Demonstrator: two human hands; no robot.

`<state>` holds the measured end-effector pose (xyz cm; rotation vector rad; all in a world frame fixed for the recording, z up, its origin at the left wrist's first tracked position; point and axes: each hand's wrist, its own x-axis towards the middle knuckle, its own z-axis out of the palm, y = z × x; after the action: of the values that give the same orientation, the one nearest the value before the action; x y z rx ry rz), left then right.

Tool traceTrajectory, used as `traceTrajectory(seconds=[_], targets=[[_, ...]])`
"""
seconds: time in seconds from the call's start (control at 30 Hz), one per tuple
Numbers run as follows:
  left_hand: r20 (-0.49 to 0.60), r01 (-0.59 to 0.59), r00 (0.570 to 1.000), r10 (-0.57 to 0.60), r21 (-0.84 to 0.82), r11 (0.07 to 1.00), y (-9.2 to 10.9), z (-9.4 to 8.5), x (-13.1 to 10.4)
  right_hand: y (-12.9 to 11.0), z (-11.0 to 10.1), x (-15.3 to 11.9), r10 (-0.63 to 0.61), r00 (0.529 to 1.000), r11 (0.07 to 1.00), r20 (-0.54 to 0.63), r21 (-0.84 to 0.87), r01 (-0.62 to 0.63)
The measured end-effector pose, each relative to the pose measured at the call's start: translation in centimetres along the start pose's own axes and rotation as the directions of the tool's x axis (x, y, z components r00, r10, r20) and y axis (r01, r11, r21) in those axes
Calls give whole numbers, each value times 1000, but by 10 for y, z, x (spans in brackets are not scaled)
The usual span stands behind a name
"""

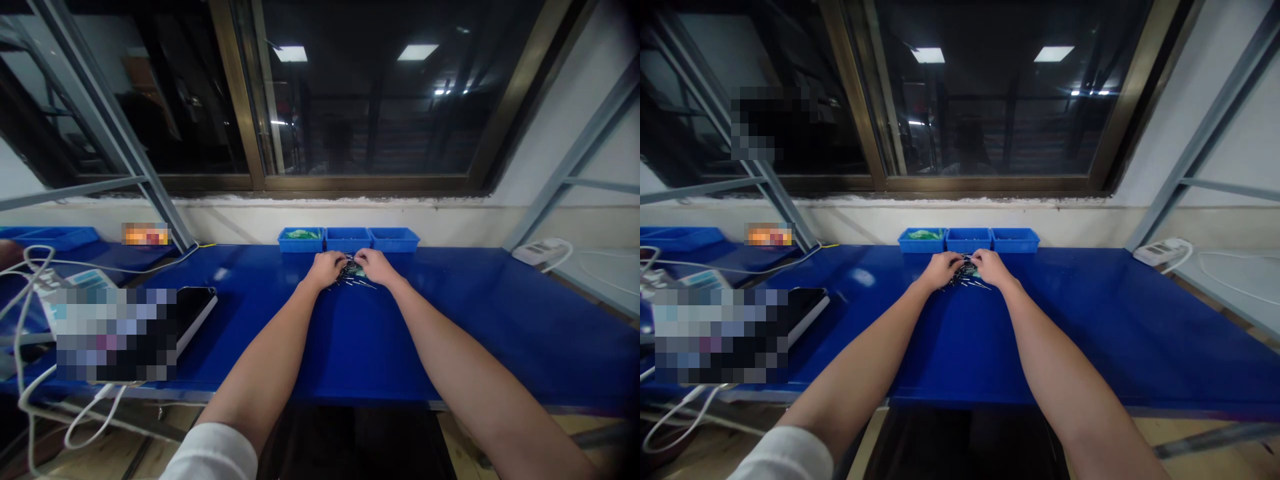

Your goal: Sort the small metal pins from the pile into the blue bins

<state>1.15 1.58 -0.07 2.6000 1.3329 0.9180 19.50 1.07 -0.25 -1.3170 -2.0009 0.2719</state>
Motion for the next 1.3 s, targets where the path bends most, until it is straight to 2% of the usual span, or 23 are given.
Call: traceTrajectory(seconds=[0.13, 0.27, 0.43, 0.57, 0.63, 0.77, 0.87, 1.0, 1.1, 1.3], targets=[[-61, 39, 997, -37, 32, 999, 0, -2, 0, -2, 2, 1, 34, 999, 971, -23, 237, -27], [-97, 70, 993, -67, 30, 997, 1, -3, 0, -5, 0, 1, 111, 994, 866, -3, 491, -95], [-95, 72, 993, -72, 2, 997, 2, -3, 0, -7, -4, 0, 201, 979, 731, 37, 659, -175], [-51, 96, 994, -96, 4, 995, 4, -4, -1, -2, -4, 1, 205, 978, 668, 34, 725, -165], [-58, 115, 992, -115, 7, 993, 6, -4, -1, 0, -4, 2, 211, 977, 703, -11, 696, -144], [-162, 249, 957, -240, 41, 968, 6, -4, -2, 1, -7, 2, 256, 945, 861, -203, 492, -127], [-138, 338, 935, -326, 71, 939, 3, -3, -2, 0, -10, 0, 300, 901, 926, -312, 323, -197], [-92, 350, 935, -343, 79, 933, 0, 0, -2, 3, -12, 3, 327, 851, 940, -411, 234, -248], [-79, 333, 942, -327, 70, 940, 0, 0, -2, 10, -12, 6, 326, 846, 942, -423, 220, -253], [-54, 336, 941, -333, 73, 939, 1, -2, -2, 17, -9, 2, 338, 896, 941, -289, 115, -318]])
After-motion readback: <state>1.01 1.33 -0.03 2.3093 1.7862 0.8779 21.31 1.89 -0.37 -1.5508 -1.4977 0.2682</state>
